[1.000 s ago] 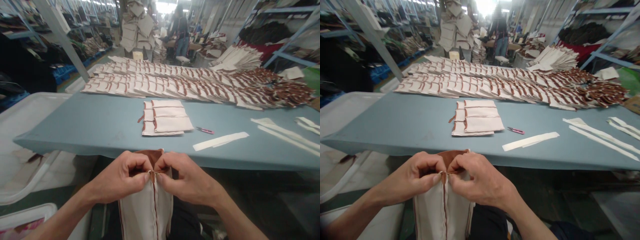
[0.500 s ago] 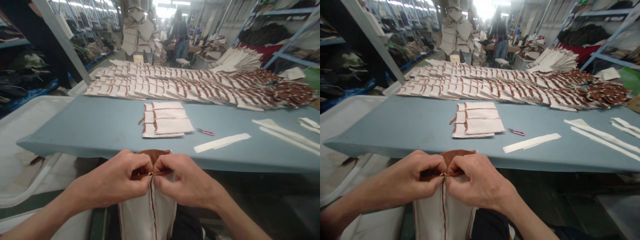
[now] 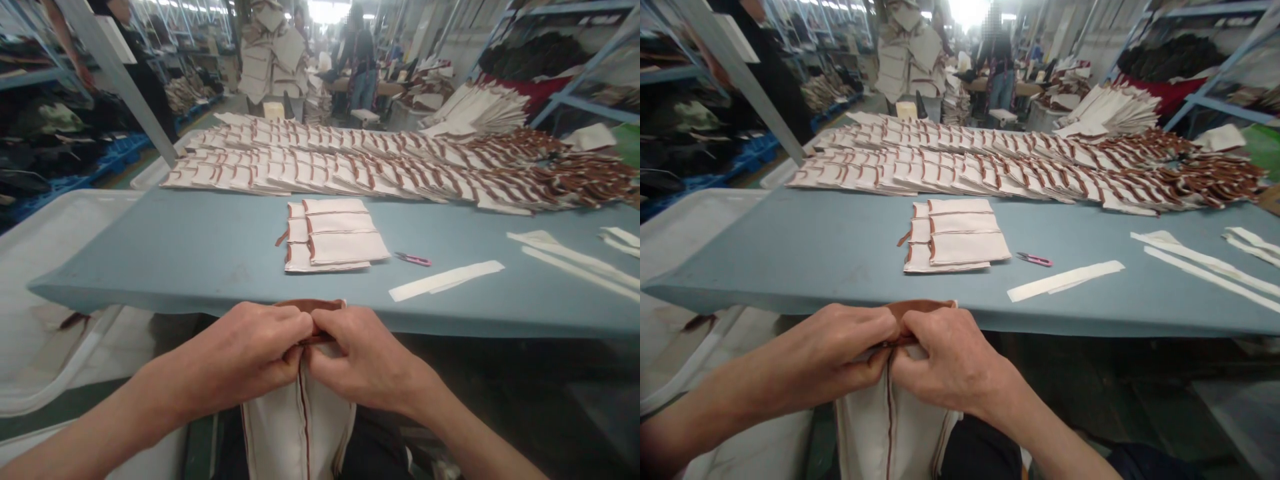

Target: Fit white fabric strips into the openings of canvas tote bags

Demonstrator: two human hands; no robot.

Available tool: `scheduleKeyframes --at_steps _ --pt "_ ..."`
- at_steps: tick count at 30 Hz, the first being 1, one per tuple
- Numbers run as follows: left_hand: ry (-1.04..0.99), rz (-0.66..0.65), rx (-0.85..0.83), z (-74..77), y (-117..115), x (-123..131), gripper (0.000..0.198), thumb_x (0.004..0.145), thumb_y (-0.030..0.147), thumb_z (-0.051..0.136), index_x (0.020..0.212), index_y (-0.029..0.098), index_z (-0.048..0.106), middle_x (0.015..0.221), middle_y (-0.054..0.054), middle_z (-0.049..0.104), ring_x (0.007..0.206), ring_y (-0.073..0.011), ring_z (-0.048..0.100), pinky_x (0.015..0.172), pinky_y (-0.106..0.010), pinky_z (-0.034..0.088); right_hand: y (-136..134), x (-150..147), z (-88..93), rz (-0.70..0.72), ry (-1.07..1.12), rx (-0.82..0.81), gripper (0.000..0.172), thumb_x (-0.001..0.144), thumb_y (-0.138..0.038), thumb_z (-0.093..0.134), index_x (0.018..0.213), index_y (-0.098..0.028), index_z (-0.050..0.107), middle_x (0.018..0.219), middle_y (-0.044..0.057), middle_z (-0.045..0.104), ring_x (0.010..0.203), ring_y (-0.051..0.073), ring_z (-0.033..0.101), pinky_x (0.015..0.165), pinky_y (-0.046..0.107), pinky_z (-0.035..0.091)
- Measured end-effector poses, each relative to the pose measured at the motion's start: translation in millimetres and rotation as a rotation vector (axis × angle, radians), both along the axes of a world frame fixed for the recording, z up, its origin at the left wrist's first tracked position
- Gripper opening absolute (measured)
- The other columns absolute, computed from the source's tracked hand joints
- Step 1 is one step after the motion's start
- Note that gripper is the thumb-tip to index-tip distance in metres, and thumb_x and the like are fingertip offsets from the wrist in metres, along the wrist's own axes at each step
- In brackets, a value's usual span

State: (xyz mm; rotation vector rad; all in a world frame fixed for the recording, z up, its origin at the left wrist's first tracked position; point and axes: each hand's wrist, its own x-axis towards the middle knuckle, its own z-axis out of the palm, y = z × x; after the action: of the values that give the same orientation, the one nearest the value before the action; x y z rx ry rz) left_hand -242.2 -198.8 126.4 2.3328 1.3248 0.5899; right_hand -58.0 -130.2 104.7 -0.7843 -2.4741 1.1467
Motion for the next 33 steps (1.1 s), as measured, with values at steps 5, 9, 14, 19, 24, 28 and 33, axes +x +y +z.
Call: scheduleKeyframes --at_steps 5,9,14,19,24,28,33 --pt "0.075 -0.067 0.209 -21.6 -4.3 -13.2 0.028 0.095 0.003 0.043 0.075 0.021 0.050 0.068 0.003 0.057 0.057 -0.0113 0.049 0.053 -0.024 0.034 2.6 -1.1 -8.6 -0.005 0.078 -0.234 0.015 0.071 -0.012 0.057 0.062 -0.019 0.047 0.059 -0.006 0.046 0.058 0.010 0.042 0.057 0.026 0.029" --pt "0.232 -0.120 0.387 -40.6 -12.5 -23.8 0.022 0.100 0.005 0.041 0.095 0.019 0.058 0.076 -0.001 0.064 0.063 -0.0145 0.056 0.060 -0.027 0.041 6.7 -1.0 -13.6 0.005 0.075 -0.557 0.004 0.070 -0.020 0.054 0.067 -0.019 0.052 0.061 -0.006 0.044 0.058 0.010 0.038 0.053 0.024 0.029" --pt "0.321 -0.120 0.438 -49.2 -13.5 -31.1 0.022 0.101 0.006 0.044 0.116 0.019 0.054 0.081 -0.002 0.069 0.068 -0.0166 0.061 0.066 -0.028 0.046 10.3 -6.5 -24.8 0.005 0.136 -0.788 0.014 0.072 -0.032 0.055 0.069 -0.018 0.054 0.060 -0.005 0.044 0.057 0.010 0.035 0.050 0.022 0.025" --pt "0.113 -0.093 0.340 -51.1 -12.5 -26.9 0.019 0.100 0.006 0.044 0.108 0.019 0.055 0.080 -0.002 0.069 0.068 -0.0155 0.065 0.066 -0.024 0.049 3.4 -10.7 -34.0 -0.063 0.161 -0.729 0.009 0.072 -0.027 0.054 0.070 -0.018 0.053 0.059 -0.006 0.044 0.055 0.009 0.035 0.049 0.021 0.024" --pt "-0.086 0.101 0.021 -32.3 -19.0 -20.5 0.019 0.095 0.010 0.057 0.110 0.023 0.059 0.095 0.001 0.075 0.084 -0.0125 0.071 0.077 -0.019 0.051 -4.2 -1.9 -26.2 -0.037 0.255 -0.349 0.006 0.073 -0.015 0.051 0.068 -0.018 0.053 0.060 -0.005 0.049 0.056 0.008 0.041 0.052 0.021 0.030" --pt "-0.142 0.077 -0.275 -8.7 -13.0 -20.1 0.012 0.099 0.018 0.058 0.106 0.023 0.066 0.097 0.005 0.074 0.087 -0.0106 0.069 0.081 -0.017 0.048 -6.5 6.4 -20.7 -0.010 0.280 -0.074 0.010 0.074 -0.009 0.051 0.073 -0.017 0.058 0.061 -0.005 0.052 0.053 0.008 0.042 0.054 0.022 0.031" --pt "0.035 -0.069 -0.052 -11.0 -2.3 -14.7 0.036 0.110 0.025 0.040 0.079 0.018 0.058 0.071 0.003 0.059 0.062 -0.0116 0.054 0.060 -0.024 0.038 -8.3 14.5 -19.2 0.005 0.283 0.006 0.010 0.079 -0.010 0.053 0.075 -0.017 0.060 0.062 -0.005 0.053 0.053 0.008 0.042 0.054 0.022 0.032"
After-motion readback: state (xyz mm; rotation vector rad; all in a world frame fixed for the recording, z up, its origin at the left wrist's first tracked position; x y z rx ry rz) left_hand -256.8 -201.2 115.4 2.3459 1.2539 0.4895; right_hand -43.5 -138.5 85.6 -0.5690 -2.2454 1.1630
